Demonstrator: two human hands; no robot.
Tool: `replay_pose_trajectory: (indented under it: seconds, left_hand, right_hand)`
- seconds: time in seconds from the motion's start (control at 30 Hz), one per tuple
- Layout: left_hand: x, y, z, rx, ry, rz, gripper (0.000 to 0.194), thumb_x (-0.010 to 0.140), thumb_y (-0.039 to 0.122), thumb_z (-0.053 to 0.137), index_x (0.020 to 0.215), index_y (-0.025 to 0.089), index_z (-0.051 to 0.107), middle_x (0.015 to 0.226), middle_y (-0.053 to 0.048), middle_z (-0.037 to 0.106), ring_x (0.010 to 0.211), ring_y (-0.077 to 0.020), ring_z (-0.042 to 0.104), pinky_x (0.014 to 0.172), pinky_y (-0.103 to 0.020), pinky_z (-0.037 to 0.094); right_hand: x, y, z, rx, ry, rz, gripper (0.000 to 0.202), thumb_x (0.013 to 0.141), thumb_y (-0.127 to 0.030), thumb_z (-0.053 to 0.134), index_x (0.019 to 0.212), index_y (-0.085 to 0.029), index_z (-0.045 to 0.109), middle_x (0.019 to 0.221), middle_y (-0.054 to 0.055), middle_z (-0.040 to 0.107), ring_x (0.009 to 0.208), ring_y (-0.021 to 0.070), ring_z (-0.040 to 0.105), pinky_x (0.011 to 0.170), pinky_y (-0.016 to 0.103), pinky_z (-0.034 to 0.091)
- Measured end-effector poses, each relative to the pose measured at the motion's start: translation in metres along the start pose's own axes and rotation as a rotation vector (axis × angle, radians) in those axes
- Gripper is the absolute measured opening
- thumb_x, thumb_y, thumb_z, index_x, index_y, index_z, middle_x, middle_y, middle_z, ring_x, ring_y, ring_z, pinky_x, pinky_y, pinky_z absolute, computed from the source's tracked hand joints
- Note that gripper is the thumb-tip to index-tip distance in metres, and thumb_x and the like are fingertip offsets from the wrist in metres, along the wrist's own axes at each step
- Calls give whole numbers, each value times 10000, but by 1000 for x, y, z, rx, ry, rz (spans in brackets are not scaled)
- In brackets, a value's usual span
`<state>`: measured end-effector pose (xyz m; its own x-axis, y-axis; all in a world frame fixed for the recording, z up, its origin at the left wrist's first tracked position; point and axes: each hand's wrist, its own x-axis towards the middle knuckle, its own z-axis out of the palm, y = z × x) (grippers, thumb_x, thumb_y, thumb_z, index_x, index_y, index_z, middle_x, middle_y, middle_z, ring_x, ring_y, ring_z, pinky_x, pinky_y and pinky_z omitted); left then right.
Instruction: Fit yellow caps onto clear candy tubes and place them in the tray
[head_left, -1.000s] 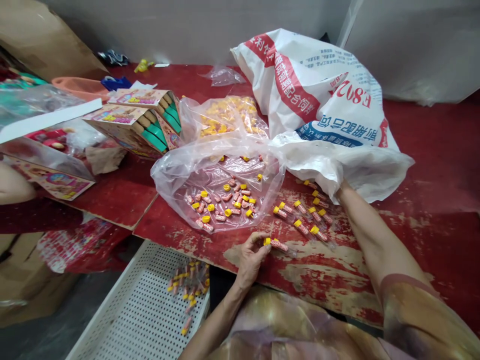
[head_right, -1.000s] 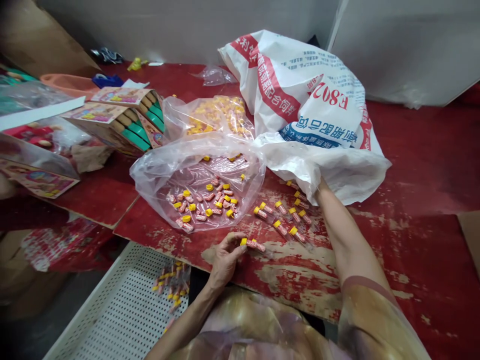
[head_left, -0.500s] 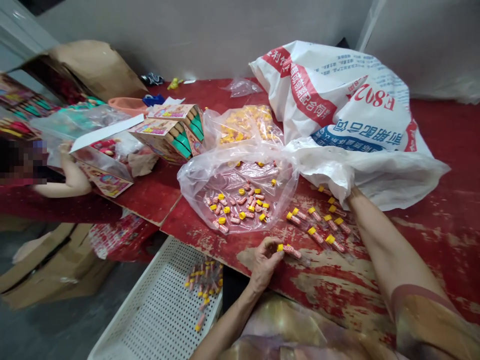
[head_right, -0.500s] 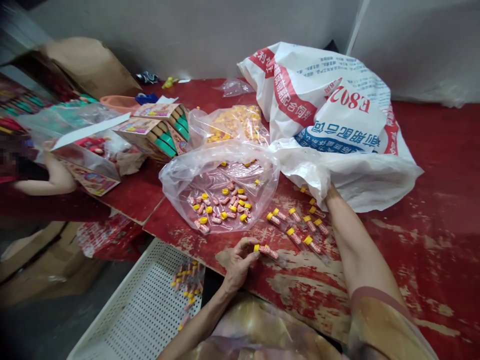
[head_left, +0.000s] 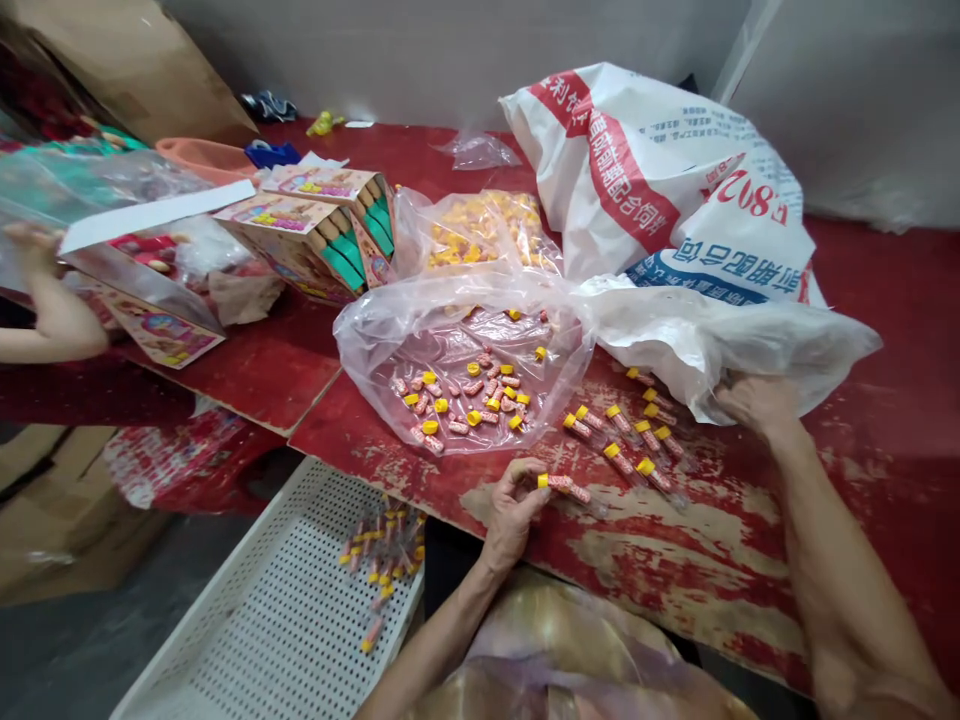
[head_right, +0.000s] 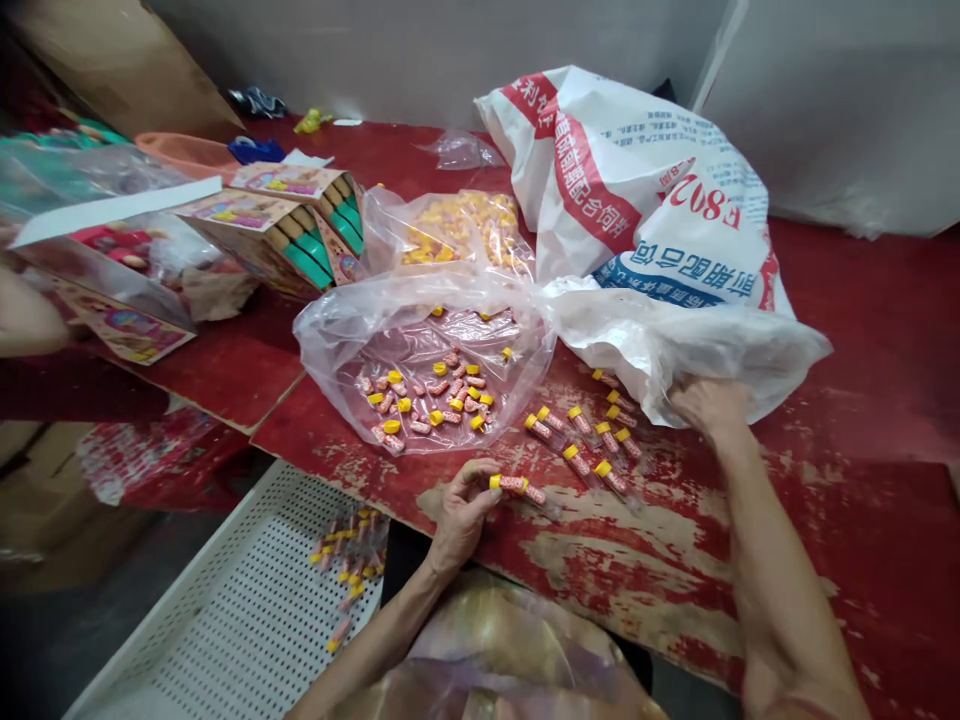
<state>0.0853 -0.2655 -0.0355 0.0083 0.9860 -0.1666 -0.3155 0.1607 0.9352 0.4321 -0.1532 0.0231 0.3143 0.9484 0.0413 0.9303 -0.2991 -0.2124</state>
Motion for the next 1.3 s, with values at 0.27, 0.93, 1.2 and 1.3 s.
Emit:
replay_pose_trajectory:
  seconds: [0.27, 0.93, 1.2, 1.3]
  left_hand:
    - [-1, 21, 33, -192, -68, -122, 320, 681, 224, 745, 958, 196, 587, 843, -2, 631, 736, -137, 634, 683, -251, 524]
    - [-10, 31, 52, -400, -3, -203, 387, 642, 272, 773, 904, 165, 509, 695, 14, 681, 550, -122, 640, 602, -247, 503]
    - [-11, 30, 49, -388, 18, -198, 349, 637, 280, 770, 871, 166, 538, 688, 18, 670, 577, -125, 638, 618, -261, 512]
    - [-12, 25, 48, -334, 37, -177, 329, 640, 265, 772, 872, 162, 563, 725, 22, 653, 615, -112, 633, 653, -249, 514]
  right_hand:
    - [-137, -29, 5, 1099, 72, 7, 328, 720, -383, 668, 939, -194, 515, 921, 50, 586, 798, 171, 579, 727, 301, 487]
    - [-172, -89, 20, 1433, -147, -143, 265, 737, -334, 685, 842, -206, 478, 1051, 45, 539, 894, 198, 600, 705, 331, 522]
    - [-189, -83, 19, 833, -261, -276, 197, 820, -353, 608, 941, -197, 605, 861, 35, 610, 772, 164, 573, 669, 272, 455]
    - [-190, -83, 20, 674, -200, -437, 205, 867, -317, 552, 1038, -219, 607, 942, 38, 621, 857, 177, 581, 737, 289, 451]
